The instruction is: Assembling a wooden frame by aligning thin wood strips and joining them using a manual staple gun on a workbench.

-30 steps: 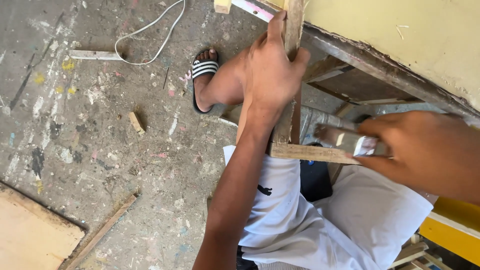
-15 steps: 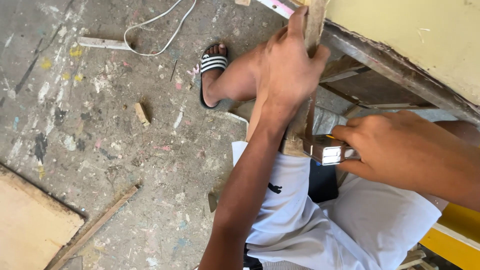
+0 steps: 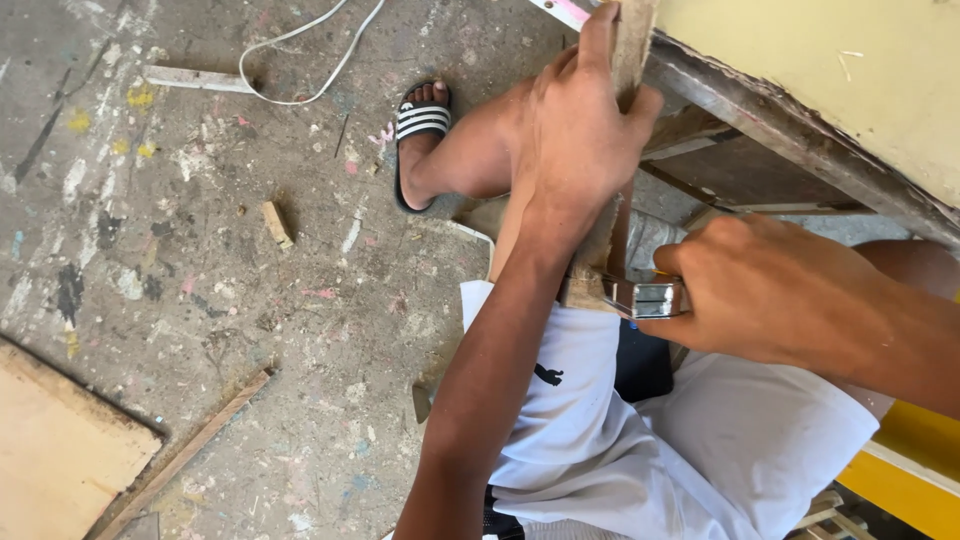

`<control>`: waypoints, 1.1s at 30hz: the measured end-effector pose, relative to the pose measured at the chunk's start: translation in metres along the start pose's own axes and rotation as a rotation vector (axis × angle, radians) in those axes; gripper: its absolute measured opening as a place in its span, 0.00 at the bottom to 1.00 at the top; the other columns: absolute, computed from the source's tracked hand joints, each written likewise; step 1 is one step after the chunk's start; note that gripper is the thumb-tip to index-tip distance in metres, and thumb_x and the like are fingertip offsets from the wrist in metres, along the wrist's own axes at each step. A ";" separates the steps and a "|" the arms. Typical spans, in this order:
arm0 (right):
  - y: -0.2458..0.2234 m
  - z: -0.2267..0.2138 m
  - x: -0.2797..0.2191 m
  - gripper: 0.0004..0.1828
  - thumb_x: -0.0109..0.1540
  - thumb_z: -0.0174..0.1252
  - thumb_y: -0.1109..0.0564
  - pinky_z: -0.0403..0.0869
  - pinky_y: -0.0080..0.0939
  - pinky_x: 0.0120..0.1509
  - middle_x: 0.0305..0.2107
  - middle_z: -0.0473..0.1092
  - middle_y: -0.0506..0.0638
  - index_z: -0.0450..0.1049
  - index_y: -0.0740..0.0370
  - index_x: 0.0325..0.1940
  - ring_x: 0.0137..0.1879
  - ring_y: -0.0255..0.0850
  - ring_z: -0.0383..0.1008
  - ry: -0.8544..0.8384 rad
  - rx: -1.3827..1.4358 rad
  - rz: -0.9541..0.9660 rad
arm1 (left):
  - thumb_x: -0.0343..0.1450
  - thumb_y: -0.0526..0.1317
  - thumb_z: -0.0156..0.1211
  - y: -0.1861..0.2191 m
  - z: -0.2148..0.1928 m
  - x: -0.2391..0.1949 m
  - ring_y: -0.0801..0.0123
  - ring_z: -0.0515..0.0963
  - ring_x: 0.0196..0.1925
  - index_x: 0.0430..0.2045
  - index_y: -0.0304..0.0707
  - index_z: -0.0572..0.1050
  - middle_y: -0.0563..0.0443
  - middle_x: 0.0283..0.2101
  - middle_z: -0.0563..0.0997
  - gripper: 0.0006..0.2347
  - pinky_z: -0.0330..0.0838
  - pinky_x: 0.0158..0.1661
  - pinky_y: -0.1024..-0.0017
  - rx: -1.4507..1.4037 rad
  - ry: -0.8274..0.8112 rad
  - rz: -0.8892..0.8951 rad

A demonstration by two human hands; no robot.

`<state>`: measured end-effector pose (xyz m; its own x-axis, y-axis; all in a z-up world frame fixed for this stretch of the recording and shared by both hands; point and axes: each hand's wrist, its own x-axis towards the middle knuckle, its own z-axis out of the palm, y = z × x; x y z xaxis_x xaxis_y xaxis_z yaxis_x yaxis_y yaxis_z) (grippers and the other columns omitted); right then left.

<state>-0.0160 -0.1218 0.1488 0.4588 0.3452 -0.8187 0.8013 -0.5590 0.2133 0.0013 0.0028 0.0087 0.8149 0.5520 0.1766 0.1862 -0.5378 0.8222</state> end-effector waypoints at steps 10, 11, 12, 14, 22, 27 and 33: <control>0.007 0.022 0.004 0.32 0.61 0.55 0.23 0.77 0.55 0.60 0.27 0.81 0.51 0.79 0.52 0.44 0.43 0.50 0.83 0.110 0.048 -0.052 | 0.67 0.44 0.60 0.005 -0.006 0.004 0.41 0.82 0.35 0.54 0.38 0.62 0.38 0.33 0.84 0.23 0.72 0.40 0.46 -0.005 -0.063 -0.017; 0.005 0.017 0.001 0.30 0.62 0.54 0.24 0.78 0.53 0.55 0.26 0.80 0.51 0.79 0.51 0.39 0.43 0.51 0.82 0.098 0.037 -0.035 | 0.67 0.47 0.59 0.007 -0.012 0.004 0.40 0.82 0.38 0.59 0.43 0.61 0.38 0.37 0.85 0.25 0.72 0.42 0.46 0.030 -0.094 -0.034; 0.003 0.011 -0.003 0.30 0.63 0.52 0.24 0.78 0.50 0.49 0.26 0.79 0.51 0.78 0.50 0.33 0.42 0.52 0.81 0.086 0.026 -0.018 | 0.68 0.49 0.57 0.008 -0.018 0.004 0.40 0.83 0.42 0.64 0.47 0.60 0.37 0.40 0.85 0.28 0.71 0.44 0.47 0.065 -0.125 -0.052; 0.011 0.000 -0.023 0.25 0.64 0.52 0.25 0.81 0.46 0.45 0.27 0.79 0.48 0.77 0.44 0.42 0.38 0.45 0.83 0.057 0.028 -0.001 | 0.67 0.49 0.57 0.009 -0.016 0.009 0.38 0.82 0.43 0.63 0.46 0.61 0.36 0.43 0.85 0.28 0.71 0.44 0.46 0.067 -0.108 -0.035; 0.087 0.112 -0.068 0.26 0.54 0.47 0.16 0.72 0.35 0.37 0.18 0.73 0.34 0.73 0.30 0.35 0.29 0.30 0.77 0.273 -0.026 0.174 | 0.70 0.41 0.58 0.017 -0.022 0.005 0.66 0.86 0.28 0.63 0.40 0.61 0.56 0.26 0.84 0.25 0.84 0.38 0.56 -0.072 -0.182 -0.131; 0.080 0.153 -0.108 0.31 0.50 0.57 0.28 0.71 0.34 0.29 0.02 0.70 0.45 0.74 0.12 0.59 0.12 0.35 0.73 0.367 0.433 0.354 | 0.70 0.51 0.58 0.013 -0.020 0.009 0.80 0.74 0.15 0.66 0.44 0.61 0.66 0.12 0.68 0.29 0.84 0.36 0.66 -0.163 -0.220 -0.231; 0.071 0.249 -0.100 0.35 0.50 0.78 0.31 0.67 0.37 0.27 0.07 0.67 0.46 0.74 0.59 0.07 0.21 0.30 0.65 0.114 0.832 0.352 | 0.73 0.35 0.57 0.004 -0.060 -0.048 0.56 0.81 0.58 0.49 0.34 0.76 0.41 0.55 0.80 0.11 0.77 0.59 0.64 -0.483 0.062 0.155</control>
<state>-0.1007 -0.3837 0.1125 0.6949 0.0997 -0.7122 0.0927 -0.9945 -0.0487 -0.0699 0.0122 0.0356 0.7760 0.5340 0.3358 -0.2208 -0.2686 0.9376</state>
